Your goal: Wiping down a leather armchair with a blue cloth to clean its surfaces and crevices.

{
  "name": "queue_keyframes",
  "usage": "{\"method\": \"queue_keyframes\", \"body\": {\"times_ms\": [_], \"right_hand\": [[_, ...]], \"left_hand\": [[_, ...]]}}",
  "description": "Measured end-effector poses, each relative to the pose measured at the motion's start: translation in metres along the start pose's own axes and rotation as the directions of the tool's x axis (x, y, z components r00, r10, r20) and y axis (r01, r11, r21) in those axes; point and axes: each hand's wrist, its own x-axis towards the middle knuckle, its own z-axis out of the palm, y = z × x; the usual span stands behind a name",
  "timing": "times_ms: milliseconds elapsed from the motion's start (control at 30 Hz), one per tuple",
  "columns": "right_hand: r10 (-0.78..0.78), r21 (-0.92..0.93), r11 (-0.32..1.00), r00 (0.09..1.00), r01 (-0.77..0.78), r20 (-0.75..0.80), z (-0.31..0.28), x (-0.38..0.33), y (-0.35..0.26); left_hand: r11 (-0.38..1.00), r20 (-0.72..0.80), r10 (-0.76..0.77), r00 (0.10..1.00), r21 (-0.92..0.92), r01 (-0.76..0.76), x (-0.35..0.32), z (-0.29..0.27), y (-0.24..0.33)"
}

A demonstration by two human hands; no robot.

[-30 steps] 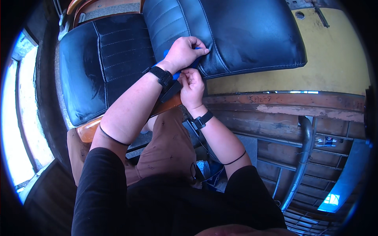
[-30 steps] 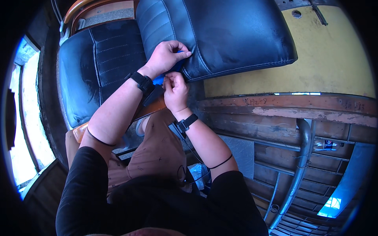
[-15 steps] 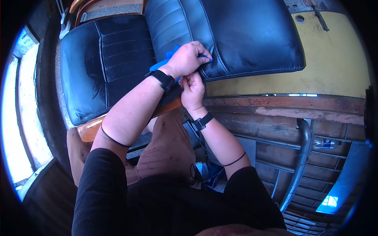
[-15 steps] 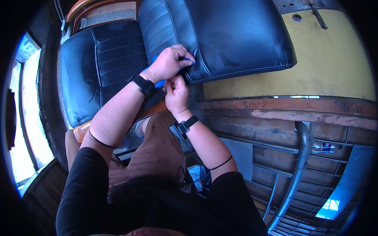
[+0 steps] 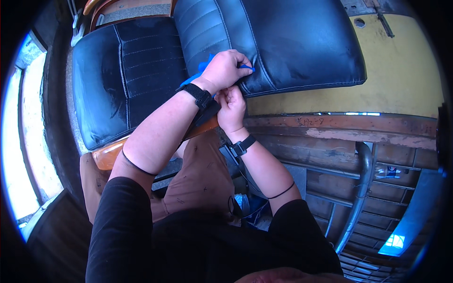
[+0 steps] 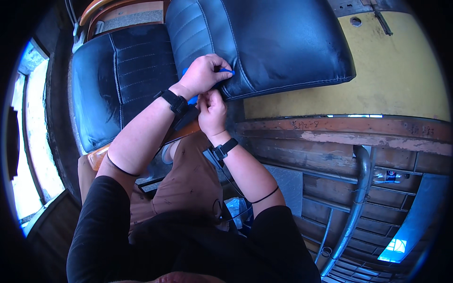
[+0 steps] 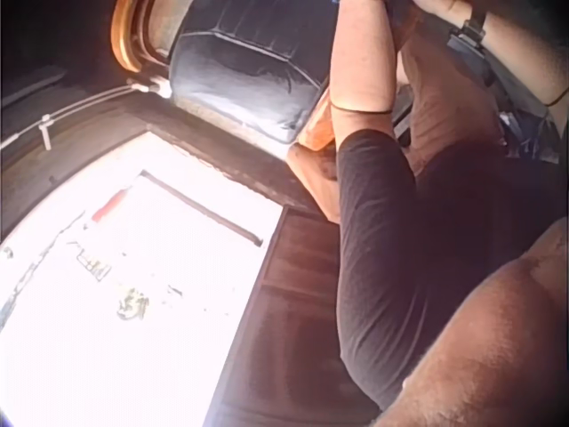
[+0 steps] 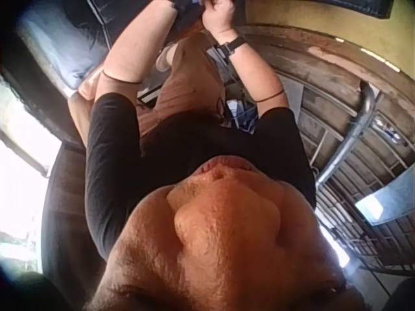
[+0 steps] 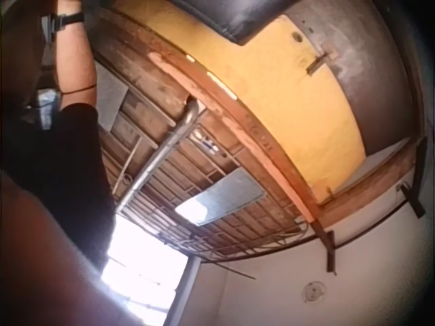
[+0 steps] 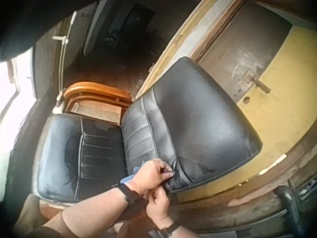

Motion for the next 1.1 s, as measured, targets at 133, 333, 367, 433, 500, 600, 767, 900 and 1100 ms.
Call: {"method": "queue_keyframes", "body": {"times_ms": [133,333,367,433,500,600,767,900,1100], "right_hand": [[0.032,0.014,0.999,0.999,-0.032,-0.013,0.001,-0.001,0.002],[0.058,0.028,0.998,0.996,-0.060,0.068,-0.001,-0.002,0.000],[0.058,0.028,0.998,0.996,-0.060,0.066,-0.001,-0.002,0.001],[-0.010,0.014,1.000,1.000,0.010,0.007,0.001,-0.001,0.003],[0.003,0.009,1.000,1.000,-0.003,0.018,-0.001,-0.001,0.003],[0.004,-0.012,1.000,1.000,-0.004,0.025,-0.002,0.000,0.002],[0.079,-0.035,0.997,0.991,-0.075,0.104,-0.003,-0.002,-0.001],[-0.010,-0.028,1.000,1.000,0.011,0.008,0.000,-0.001,0.003],[-0.010,-0.001,1.000,1.000,0.010,0.007,0.001,-0.002,0.000]], "left_hand": [[0.999,0.091,0.031,0.995,0.018,-0.032,0.001,-0.004,-0.001],[0.998,-0.204,0.048,0.978,0.039,-0.041,0.002,0.001,-0.004],[0.999,-0.162,0.048,0.986,0.012,-0.047,0.002,0.003,-0.005],[0.999,-0.119,0.050,0.992,-0.016,-0.052,0.001,0.004,-0.007],[0.986,0.026,0.168,0.985,-0.023,-0.167,0.000,0.002,-0.006],[0.979,0.019,0.183,0.983,0.092,-0.184,-0.002,0.002,0.000],[0.993,-0.206,0.029,0.978,0.121,-0.004,0.000,-0.003,-0.001],[0.999,-0.191,0.026,0.981,0.048,-0.017,0.004,-0.005,-0.004],[0.999,-0.065,0.043,0.997,-0.004,-0.043,-0.001,0.001,-0.004]]}}
